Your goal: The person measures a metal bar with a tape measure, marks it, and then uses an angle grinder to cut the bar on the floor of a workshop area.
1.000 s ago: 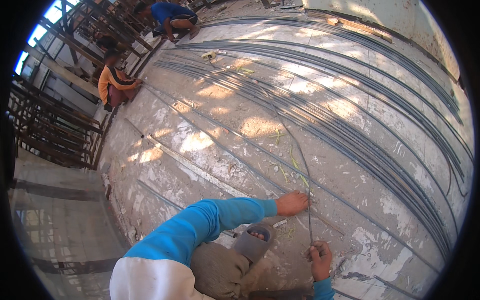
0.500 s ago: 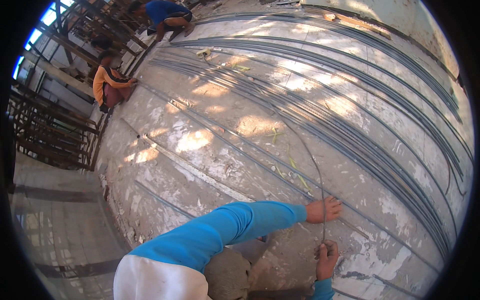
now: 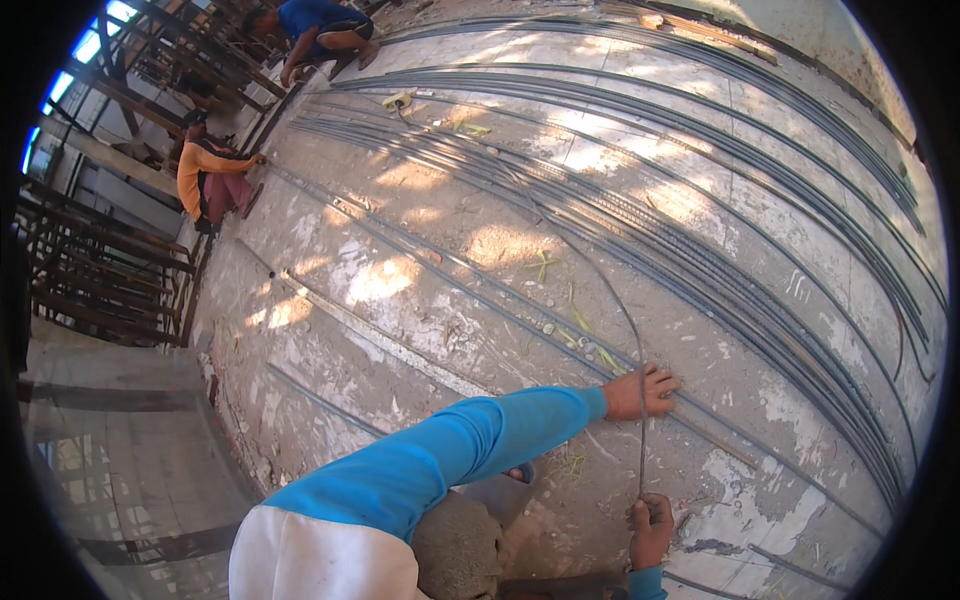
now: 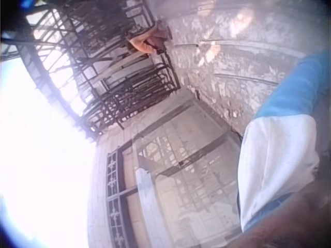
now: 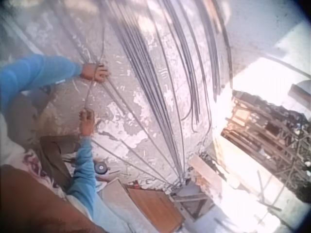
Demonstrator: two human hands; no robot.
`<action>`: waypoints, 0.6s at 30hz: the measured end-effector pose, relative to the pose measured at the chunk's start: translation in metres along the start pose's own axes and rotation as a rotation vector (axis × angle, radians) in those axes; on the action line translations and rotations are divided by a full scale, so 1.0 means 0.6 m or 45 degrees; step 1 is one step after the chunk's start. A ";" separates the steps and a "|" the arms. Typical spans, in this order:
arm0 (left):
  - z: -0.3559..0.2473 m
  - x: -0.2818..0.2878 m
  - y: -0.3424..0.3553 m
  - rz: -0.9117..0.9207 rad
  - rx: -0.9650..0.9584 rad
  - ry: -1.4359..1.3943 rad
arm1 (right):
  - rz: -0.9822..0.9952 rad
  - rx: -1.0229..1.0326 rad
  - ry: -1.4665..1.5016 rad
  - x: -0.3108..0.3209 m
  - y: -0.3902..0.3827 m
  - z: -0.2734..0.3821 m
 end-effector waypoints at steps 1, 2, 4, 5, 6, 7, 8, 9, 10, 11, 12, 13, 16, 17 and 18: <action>-0.002 -0.001 0.000 0.009 0.005 0.002 | 0.006 -0.007 0.006 -0.005 -0.001 -0.003; -0.004 -0.002 0.005 -0.004 -0.024 0.036 | 0.017 -0.010 0.001 -0.011 -0.003 -0.005; -0.014 -0.010 0.028 -0.041 -0.057 0.078 | 0.035 0.002 0.018 -0.011 -0.006 -0.008; -0.010 -0.011 0.037 -0.061 -0.060 0.083 | 0.040 0.014 0.041 -0.010 0.000 -0.005; -0.006 -0.027 0.045 -0.016 -0.094 0.096 | -0.022 0.030 -0.049 0.000 -0.001 -0.009; -0.010 -0.035 0.050 -0.047 -0.064 0.072 | -0.082 0.030 -0.113 0.006 0.004 -0.018; -0.006 -0.038 0.041 -0.027 0.001 0.077 | -0.080 0.047 -0.120 0.008 0.010 -0.044; 0.001 -0.035 0.027 0.014 0.092 0.051 | -0.056 0.043 -0.172 -0.003 0.009 -0.031; 0.004 -0.028 0.024 -0.012 0.089 0.132 | -0.018 0.031 -0.246 -0.003 0.012 -0.025; 0.008 -0.025 0.032 -0.031 0.106 0.149 | -0.041 0.036 -0.200 0.000 0.011 -0.034; 0.010 -0.027 0.043 -0.071 0.104 0.149 | -0.051 0.064 -0.147 0.004 0.012 -0.040; 0.003 -0.029 0.058 -0.079 0.088 0.156 | -0.065 0.050 -0.144 0.012 0.009 -0.034; -0.018 -0.045 0.084 -0.023 0.043 0.181 | -0.141 0.091 -0.153 0.024 -0.011 -0.037; -0.022 -0.057 0.084 0.033 0.058 0.217 | -0.159 0.141 -0.194 0.023 -0.019 -0.045; -0.028 -0.068 0.085 0.046 0.026 0.172 | -0.209 0.113 -0.192 0.027 -0.023 -0.052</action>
Point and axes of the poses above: each hand's wrist, its own y-axis towards the middle knuckle, its own x-axis out of the back of the hand, z = x × y, the point moved 1 cm from there along y, towards the middle knuckle, and after that the axes turned 12 degrees about -z, right-handed, at the moved point
